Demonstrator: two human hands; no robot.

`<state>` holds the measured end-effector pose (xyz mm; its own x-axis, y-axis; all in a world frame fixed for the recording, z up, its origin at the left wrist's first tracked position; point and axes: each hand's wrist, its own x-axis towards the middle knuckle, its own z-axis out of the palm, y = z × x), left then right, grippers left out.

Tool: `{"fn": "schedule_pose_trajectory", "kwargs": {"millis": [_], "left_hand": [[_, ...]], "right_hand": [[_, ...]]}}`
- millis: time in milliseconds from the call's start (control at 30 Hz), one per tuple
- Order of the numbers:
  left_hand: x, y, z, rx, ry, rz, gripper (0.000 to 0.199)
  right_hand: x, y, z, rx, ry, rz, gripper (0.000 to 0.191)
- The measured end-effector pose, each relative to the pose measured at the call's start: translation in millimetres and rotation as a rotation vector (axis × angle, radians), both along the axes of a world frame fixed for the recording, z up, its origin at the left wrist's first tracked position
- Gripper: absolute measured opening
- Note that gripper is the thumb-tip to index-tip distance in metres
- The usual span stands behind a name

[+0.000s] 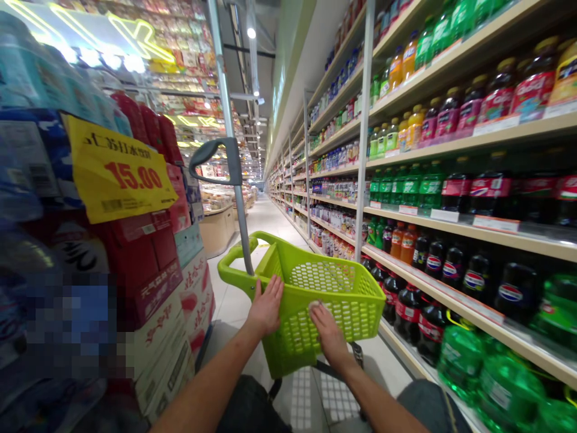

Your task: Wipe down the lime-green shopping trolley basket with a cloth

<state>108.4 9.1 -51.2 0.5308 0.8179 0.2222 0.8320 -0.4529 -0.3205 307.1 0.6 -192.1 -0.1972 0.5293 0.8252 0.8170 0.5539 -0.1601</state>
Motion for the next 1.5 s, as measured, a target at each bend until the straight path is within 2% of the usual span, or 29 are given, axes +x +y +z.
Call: {"fn": "schedule_pose_trajectory", "kwargs": {"millis": [67, 100, 133, 267, 300, 333, 367, 467, 500, 533, 600, 667, 733, 767, 800, 900, 933, 967, 1000, 1033, 1133, 1167, 1200, 1233, 1367, 1400, 1433, 1467, 1500], "left_hand": [[-3, -2, 2.4, -0.014, 0.013, -0.026, 0.079], [-5, -2, 4.1, -0.021, 0.022, -0.039, 0.079], [-8, -3, 5.9, -0.023, 0.032, -0.052, 0.078], [-24, -5, 13.1, 0.054, -0.002, -0.018, 0.075], [-28, -5, 14.2, 0.075, -0.016, 0.009, 0.074], [-32, -5, 14.7, 0.087, -0.023, 0.031, 0.073], [-36, -6, 14.7, 0.09, -0.023, 0.044, 0.073], [-41, -6, 13.0, 0.08, -0.009, 0.034, 0.074], [-42, -7, 12.4, 0.076, -0.012, 0.03, 0.075], [-42, -7, 12.2, 0.071, -0.017, 0.023, 0.076], [-46, -6, 13.0, 0.071, -0.027, -0.011, 0.076], [-53, -6, 15.8, 0.123, -0.068, -0.02, 0.073], [-63, -4, 20.0, 0.222, -0.14, 0.05, 0.07], [-67, -3, 22.2, 0.261, -0.172, 0.107, 0.07], [-71, -2, 24.3, 0.28, -0.192, 0.162, 0.07], [-79, 1, 28.7, 0.217, -0.17, 0.234, 0.071], [-80, 2, 29.4, 0.189, -0.155, 0.235, 0.072], [-80, 2, 29.7, 0.172, -0.142, 0.232, 0.072], [-80, 2, 29.8, 0.166, -0.134, 0.227, 0.072], [-80, 2, 29.7, 0.17, -0.129, 0.221, 0.072], [-82, 0, 29.5, 0.198, -0.12, 0.176, 0.069], [-83, 0, 29.9, 0.205, -0.121, 0.157, 0.067], [-85, -1, 30.4, 0.216, -0.131, 0.149, 0.066], [-88, -1, 30.9, 0.23, -0.149, 0.156, 0.065], [-94, 0, 31.9, 0.258, -0.228, 0.23, 0.069], [-94, 0, 31.4, 0.251, -0.235, 0.231, 0.07], [-94, 1, 30.7, 0.244, -0.238, 0.226, 0.071], [-93, 1, 29.9, 0.243, -0.241, 0.224, 0.071], [-92, 1, 28.9, 0.245, -0.243, 0.226, 0.072]], "right_hand": [[-3, -6, -19.1, -0.033, -0.044, 0.017, 0.06], [-5, -8, -19.6, -0.037, -0.047, 0.029, 0.061], [-8, -9, -12.7, -0.032, -0.036, 0.04, 0.062], [-28, 2, 44.1, 0.044, 0.042, 0.078, 0.065], [-31, 5, 49.2, 0.051, 0.049, 0.08, 0.064], [-34, 8, 46.5, 0.048, 0.047, 0.081, 0.064], [-35, 9, 36.5, 0.036, 0.035, 0.083, 0.064], [-35, 5, -9.9, -0.023, -0.025, 0.09, 0.059], [-35, 3, -18.9, -0.035, -0.03, 0.086, 0.058], [-37, 2, -20.2, -0.032, -0.026, 0.087, 0.059], [-44, 3, 0.6, 0.012, 0.008, 0.1, 0.063], [-53, 8, 36.3, 0.074, 0.042, 0.132, 0.065], [-61, 14, 58.4, 0.09, 0.056, 0.134, 0.064], [-63, 16, 58.3, 0.084, 0.057, 0.125, 0.064], [-65, 17, 50.9, 0.073, 0.049, 0.117, 0.064], [-69, 12, 12.0, 0.025, -0.018, 0.119, 0.06], [-72, 10, 5.6, 0.019, -0.036, 0.129, 0.058], [-78, 9, 7.2, 0.025, -0.041, 0.141, 0.057], [-86, 8, 17.3, 0.043, -0.028, 0.154, 0.057], [-95, 9, 34.7, 0.068, -0.006, 0.167, 0.057], [-125, 18, 96.9, 0.149, 0.048, 0.215, 0.055], [-132, 22, 107.9, 0.165, 0.038, 0.221, 0.053], [-137, 25, 109.7, 0.167, 0.011, 0.225, 0.051], [-140, 27, 101.9, 0.158, -0.031, 0.228, 0.048], [-135, 19, 29.0, 0.045, -0.206, 0.236, 0.04], [-133, 15, 19.5, 0.021, -0.219, 0.237, 0.039], [-132, 12, 19.1, 0.007, -0.211, 0.234, 0.038], [-133, 10, 27.9, 0.005, -0.186, 0.231, 0.038], [-134, 9, 44.2, 0.016, -0.149, 0.23, 0.039]]}}
